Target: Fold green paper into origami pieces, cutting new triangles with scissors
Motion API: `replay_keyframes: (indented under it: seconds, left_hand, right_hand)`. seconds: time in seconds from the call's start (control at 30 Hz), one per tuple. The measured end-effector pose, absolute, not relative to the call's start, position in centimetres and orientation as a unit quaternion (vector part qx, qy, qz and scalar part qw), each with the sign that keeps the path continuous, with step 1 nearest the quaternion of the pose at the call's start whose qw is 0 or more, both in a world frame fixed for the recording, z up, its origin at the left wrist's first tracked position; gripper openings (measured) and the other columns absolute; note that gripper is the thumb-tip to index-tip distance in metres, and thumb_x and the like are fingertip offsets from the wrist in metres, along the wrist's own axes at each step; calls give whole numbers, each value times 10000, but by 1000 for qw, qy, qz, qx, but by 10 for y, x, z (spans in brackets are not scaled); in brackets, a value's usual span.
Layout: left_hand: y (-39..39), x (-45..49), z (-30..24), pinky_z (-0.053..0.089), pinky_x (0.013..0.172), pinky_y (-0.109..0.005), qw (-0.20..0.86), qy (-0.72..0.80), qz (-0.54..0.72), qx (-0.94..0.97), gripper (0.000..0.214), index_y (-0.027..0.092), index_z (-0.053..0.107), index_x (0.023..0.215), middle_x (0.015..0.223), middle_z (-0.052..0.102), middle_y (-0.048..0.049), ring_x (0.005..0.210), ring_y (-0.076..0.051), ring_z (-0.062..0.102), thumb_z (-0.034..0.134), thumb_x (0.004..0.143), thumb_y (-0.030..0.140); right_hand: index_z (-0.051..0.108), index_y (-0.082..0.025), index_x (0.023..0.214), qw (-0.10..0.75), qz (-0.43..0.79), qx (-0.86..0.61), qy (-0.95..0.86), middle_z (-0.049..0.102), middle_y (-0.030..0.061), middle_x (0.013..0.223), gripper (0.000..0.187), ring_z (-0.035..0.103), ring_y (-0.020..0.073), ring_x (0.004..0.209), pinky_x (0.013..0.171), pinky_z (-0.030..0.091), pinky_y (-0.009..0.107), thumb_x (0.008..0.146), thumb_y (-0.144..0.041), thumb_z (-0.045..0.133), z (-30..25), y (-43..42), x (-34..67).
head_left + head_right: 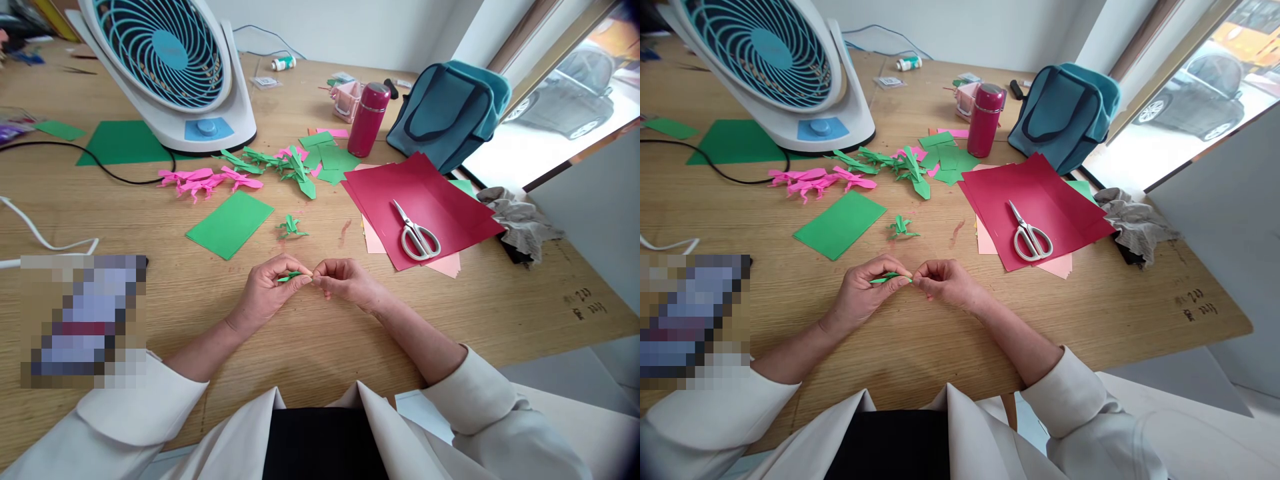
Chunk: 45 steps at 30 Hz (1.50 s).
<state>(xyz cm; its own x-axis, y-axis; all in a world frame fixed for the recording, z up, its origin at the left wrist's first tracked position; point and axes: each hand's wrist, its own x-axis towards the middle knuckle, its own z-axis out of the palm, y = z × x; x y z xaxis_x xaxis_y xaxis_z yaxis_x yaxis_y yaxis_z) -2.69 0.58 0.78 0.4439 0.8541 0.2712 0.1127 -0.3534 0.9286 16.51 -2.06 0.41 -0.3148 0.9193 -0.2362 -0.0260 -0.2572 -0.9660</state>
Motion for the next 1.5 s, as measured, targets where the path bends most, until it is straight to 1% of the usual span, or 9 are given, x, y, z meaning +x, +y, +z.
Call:
replay_keyframes:
  seconds: [0.1,0.33,0.47,0.63,0.83,0.93,1.1,1.27,1.5]
  left_hand:
    - [6,-27,7,477,633,-215,453,337,407,718,56,176,711,809,778,663,-14,729,-122,613,716,826,229]
    - [6,-26,5,451,594,-222,425,326,405,741,61,171,707,817,758,632,-13,693,-116,591,698,851,221]
    - [3,-27,7,457,626,-234,363,314,408,776,62,171,698,827,762,628,-12,701,-116,591,686,871,213]
    - [3,-30,8,468,702,-256,252,286,396,836,63,176,673,860,802,634,-16,758,-128,601,650,904,214]
    - [5,-33,10,457,735,-300,133,254,348,893,72,171,630,887,822,642,-39,796,-173,583,585,936,200]
    - [5,-34,11,450,741,-310,97,249,331,905,86,179,608,887,830,642,-44,804,-187,575,553,950,200]
    - [5,-34,12,444,764,-324,83,251,305,915,114,194,586,886,846,649,-45,826,-199,577,508,968,206]
    - [5,-33,11,443,775,-327,91,267,306,909,133,205,577,877,844,647,-42,824,-198,577,483,972,202]
    - [5,-33,10,441,752,-318,97,288,307,902,119,202,544,839,823,627,-39,807,-195,566,502,946,172]
  right_hand:
    - [632,-151,777,362,639,-463,-496,551,-39,608,307,500,86,533,520,401,228,742,-438,735,3,-20,166]
    - [624,-154,763,366,646,-454,-493,526,-43,602,359,481,91,548,539,408,239,734,-492,741,7,-21,166]
    - [610,-157,746,361,649,-454,-493,508,-46,611,372,460,87,558,541,387,232,729,-504,739,13,-22,166]
    - [588,-165,752,342,645,-464,-501,490,-52,615,365,446,87,556,538,350,234,737,-504,723,16,-23,167]
    - [589,-162,771,321,639,-470,-518,496,-53,619,353,461,89,558,545,350,234,767,-500,690,12,-22,168]
    - [590,-162,771,315,637,-472,-522,499,-52,615,350,464,88,556,540,348,232,777,-499,686,11,-21,169]
    - [598,-160,758,319,641,-469,-517,504,-49,623,339,465,85,557,537,374,228,776,-483,696,12,-21,168]
    - [608,-157,755,341,638,-471,-505,505,-45,628,403,468,88,562,533,418,228,738,-542,730,11,-22,166]
    - [585,-176,824,398,602,-460,-517,543,-31,725,395,483,83,567,550,433,229,790,-555,694,5,-23,161]
